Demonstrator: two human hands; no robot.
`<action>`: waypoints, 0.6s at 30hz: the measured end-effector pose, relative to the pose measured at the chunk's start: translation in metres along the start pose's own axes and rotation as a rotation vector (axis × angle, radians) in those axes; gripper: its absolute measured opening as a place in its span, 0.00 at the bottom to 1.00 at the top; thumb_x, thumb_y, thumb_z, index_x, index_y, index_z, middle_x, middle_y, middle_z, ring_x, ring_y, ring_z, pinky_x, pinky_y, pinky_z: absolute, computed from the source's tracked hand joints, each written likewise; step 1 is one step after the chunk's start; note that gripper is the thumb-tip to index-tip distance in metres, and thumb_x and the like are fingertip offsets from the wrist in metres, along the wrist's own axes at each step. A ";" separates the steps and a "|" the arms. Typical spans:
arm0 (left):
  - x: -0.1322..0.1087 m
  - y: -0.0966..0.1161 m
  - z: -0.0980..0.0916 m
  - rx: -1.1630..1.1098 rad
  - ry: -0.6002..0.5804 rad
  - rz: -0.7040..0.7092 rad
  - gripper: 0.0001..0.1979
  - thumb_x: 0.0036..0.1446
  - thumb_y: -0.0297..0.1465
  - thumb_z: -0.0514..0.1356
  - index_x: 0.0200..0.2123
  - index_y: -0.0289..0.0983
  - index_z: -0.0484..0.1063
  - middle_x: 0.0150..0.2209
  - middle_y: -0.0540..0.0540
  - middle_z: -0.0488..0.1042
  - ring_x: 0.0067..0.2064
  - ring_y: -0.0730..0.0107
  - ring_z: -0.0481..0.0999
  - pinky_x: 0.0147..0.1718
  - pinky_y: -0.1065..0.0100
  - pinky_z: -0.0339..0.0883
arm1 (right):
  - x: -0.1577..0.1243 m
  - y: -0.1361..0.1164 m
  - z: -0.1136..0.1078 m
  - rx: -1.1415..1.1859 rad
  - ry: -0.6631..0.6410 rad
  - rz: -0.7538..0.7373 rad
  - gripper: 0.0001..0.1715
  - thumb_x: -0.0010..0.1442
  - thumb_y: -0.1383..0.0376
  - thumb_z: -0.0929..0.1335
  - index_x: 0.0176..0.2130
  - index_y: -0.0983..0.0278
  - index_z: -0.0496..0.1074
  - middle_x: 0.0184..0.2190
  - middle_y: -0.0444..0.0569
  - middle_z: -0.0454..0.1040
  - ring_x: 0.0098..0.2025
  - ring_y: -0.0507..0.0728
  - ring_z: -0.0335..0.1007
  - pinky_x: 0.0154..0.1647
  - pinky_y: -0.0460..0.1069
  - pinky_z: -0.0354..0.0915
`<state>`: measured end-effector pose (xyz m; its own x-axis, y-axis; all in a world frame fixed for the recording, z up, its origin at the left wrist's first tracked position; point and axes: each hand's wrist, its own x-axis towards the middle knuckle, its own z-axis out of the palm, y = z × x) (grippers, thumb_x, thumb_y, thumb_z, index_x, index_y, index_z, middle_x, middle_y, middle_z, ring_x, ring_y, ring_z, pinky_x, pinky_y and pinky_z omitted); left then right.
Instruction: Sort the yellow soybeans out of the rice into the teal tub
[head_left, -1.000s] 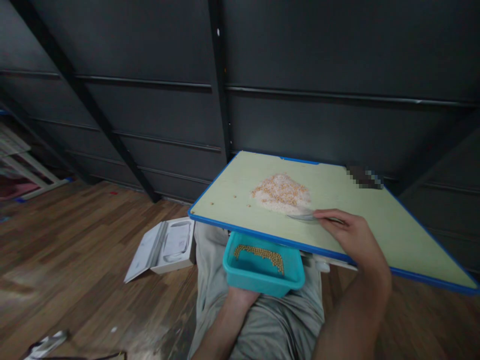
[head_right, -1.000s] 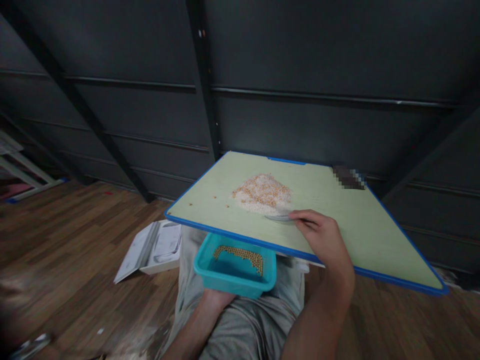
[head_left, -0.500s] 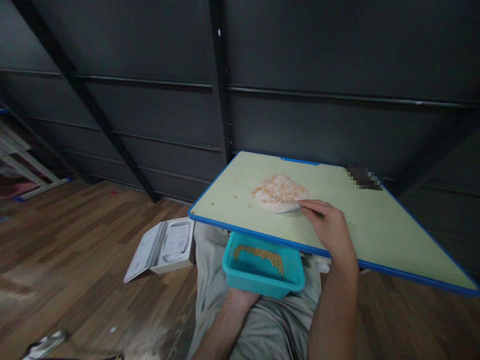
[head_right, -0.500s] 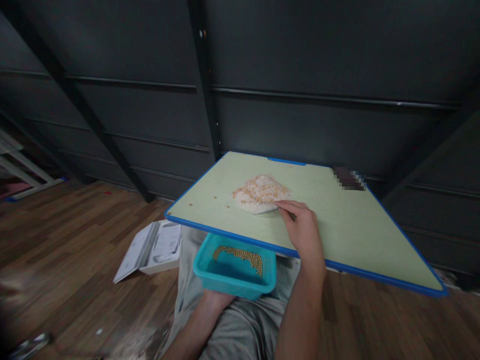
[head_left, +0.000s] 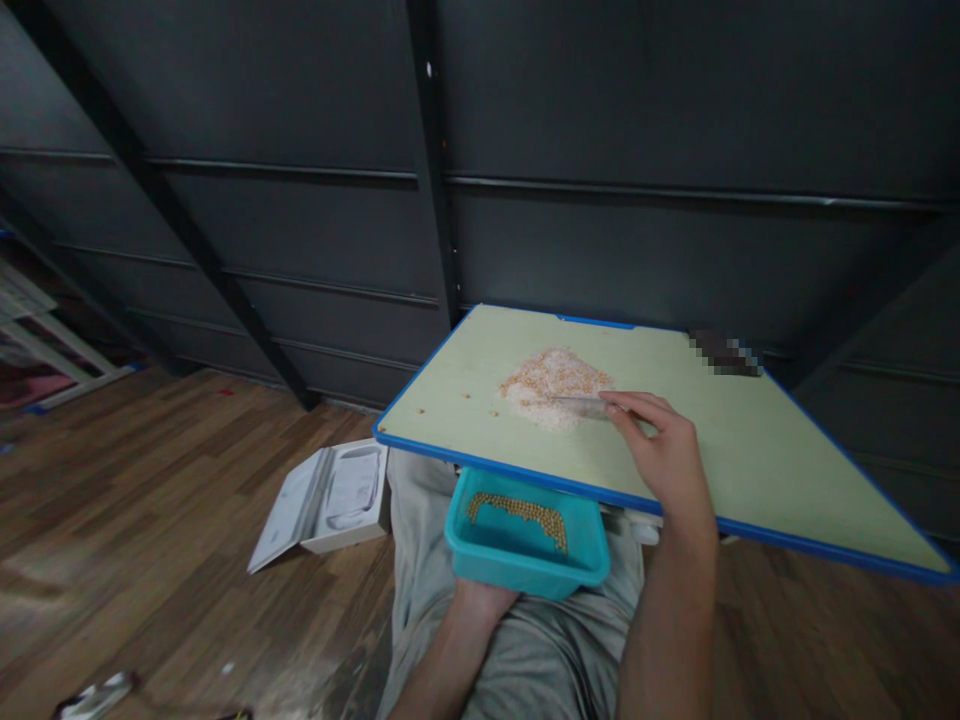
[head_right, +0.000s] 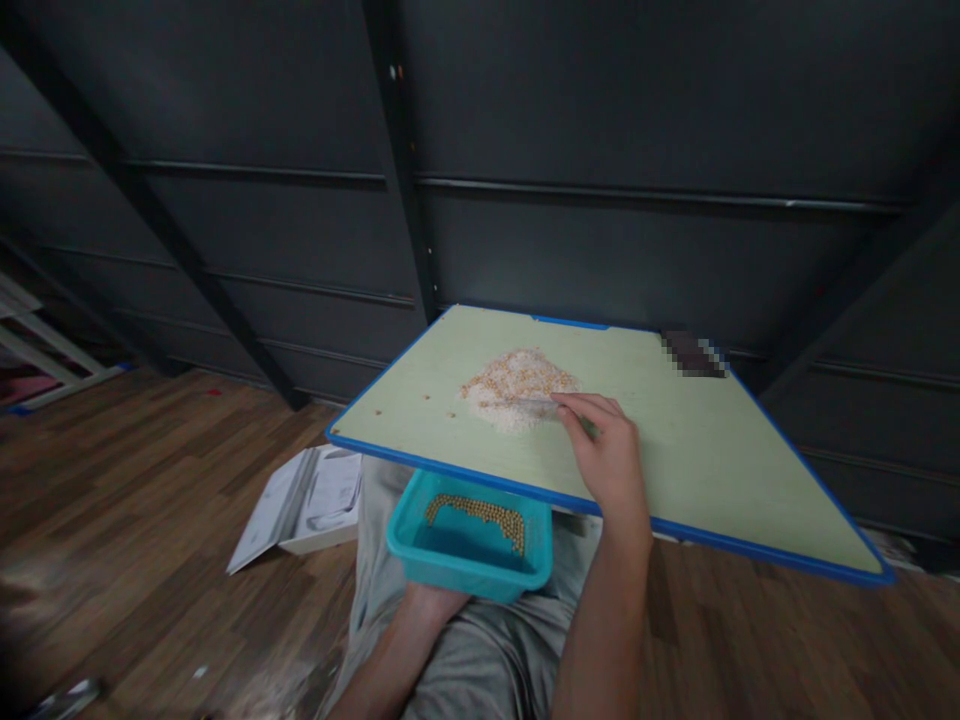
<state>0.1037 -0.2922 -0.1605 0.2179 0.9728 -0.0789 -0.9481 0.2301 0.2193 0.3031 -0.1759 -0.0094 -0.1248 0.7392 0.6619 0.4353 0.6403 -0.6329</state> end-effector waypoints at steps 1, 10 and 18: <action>0.000 0.000 -0.001 -0.001 0.004 0.002 0.26 0.67 0.45 0.45 0.47 0.46 0.82 0.49 0.46 0.86 0.66 0.53 0.71 0.70 0.42 0.47 | -0.001 -0.002 -0.001 0.009 0.001 0.003 0.11 0.66 0.64 0.69 0.45 0.59 0.82 0.44 0.52 0.82 0.48 0.62 0.76 0.53 0.59 0.69; 0.002 -0.002 -0.002 -0.004 0.061 -0.001 0.28 0.67 0.47 0.44 0.48 0.46 0.81 0.52 0.46 0.84 0.67 0.53 0.69 0.70 0.40 0.46 | -0.009 -0.025 -0.021 0.099 -0.248 -0.004 0.10 0.64 0.65 0.71 0.43 0.57 0.83 0.42 0.49 0.80 0.46 0.59 0.76 0.49 0.55 0.69; 0.003 0.000 -0.018 0.013 0.064 0.003 0.28 0.67 0.48 0.43 0.51 0.47 0.80 0.55 0.47 0.83 0.69 0.55 0.65 0.71 0.41 0.44 | -0.009 -0.018 -0.004 0.107 -0.379 0.065 0.12 0.62 0.67 0.71 0.44 0.55 0.84 0.44 0.49 0.79 0.47 0.59 0.75 0.52 0.56 0.69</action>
<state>0.1000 -0.2899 -0.1782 0.1994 0.9698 -0.1404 -0.9457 0.2280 0.2317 0.3002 -0.1950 -0.0016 -0.4288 0.7908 0.4367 0.3606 0.5931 -0.7199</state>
